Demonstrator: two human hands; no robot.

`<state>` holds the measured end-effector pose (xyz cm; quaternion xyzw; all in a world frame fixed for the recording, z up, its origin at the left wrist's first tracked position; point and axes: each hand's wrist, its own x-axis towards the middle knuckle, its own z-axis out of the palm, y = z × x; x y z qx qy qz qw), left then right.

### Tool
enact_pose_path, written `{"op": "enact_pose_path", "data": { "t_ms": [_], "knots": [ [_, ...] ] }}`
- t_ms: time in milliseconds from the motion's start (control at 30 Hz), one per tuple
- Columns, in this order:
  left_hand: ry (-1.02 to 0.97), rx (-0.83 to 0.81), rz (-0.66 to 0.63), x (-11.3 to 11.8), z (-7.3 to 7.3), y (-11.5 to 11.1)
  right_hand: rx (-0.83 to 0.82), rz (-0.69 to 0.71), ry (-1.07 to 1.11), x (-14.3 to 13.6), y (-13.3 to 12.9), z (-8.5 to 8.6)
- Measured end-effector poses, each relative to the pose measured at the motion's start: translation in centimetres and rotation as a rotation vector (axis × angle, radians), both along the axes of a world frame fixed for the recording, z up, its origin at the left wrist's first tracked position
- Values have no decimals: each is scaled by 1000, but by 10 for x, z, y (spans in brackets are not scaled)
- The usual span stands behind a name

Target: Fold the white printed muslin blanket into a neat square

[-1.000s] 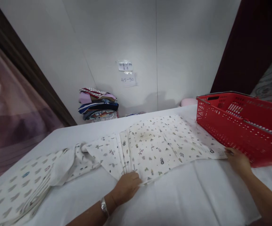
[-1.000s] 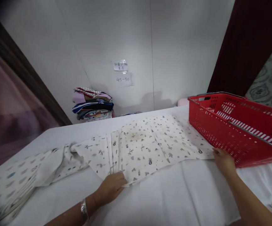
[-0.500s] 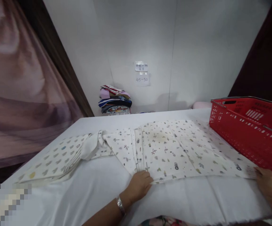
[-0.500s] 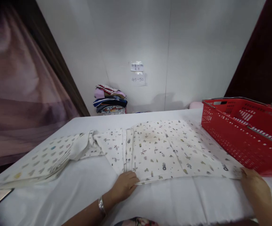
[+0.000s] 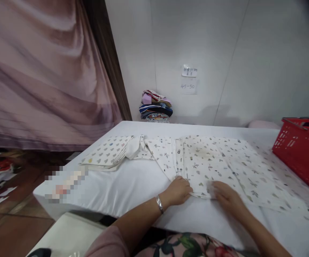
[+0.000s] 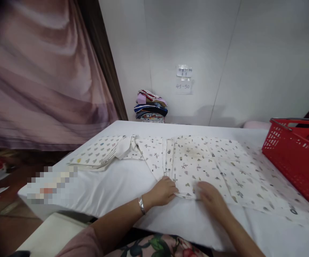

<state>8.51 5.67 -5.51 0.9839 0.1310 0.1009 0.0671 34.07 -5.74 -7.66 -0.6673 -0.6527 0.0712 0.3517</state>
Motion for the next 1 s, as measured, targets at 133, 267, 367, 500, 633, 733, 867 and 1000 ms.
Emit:
{"op": "enact_pose_path", "data": {
  "t_ms": [133, 267, 367, 500, 633, 733, 867, 1000],
  "knots": [
    [-4, 5, 29, -10, 5, 7, -40, 299, -78, -86, 38, 6],
    [-14, -32, 45, -27, 11, 16, -106, 350, -138, -106, 44, 12],
    [-22, -58, 69, -33, 16, 29, -147, 369, -139, -107, 39, 14],
    [-15, -57, 180, -25, 22, 62, -138, 343, -165, -111, 32, 12],
    [16, -54, 406, -2, 25, 105, -114, 302, -219, -115, 30, 8],
    [14, -101, 666, 18, 28, 135, -98, 291, -229, -117, 29, 7],
    [-6, -194, 916, 39, 29, 165, -84, 289, -209, -117, 30, 6],
    [21, -282, 1025, 45, 23, 184, -72, 293, -188, -116, 30, 5]
  ]
}}
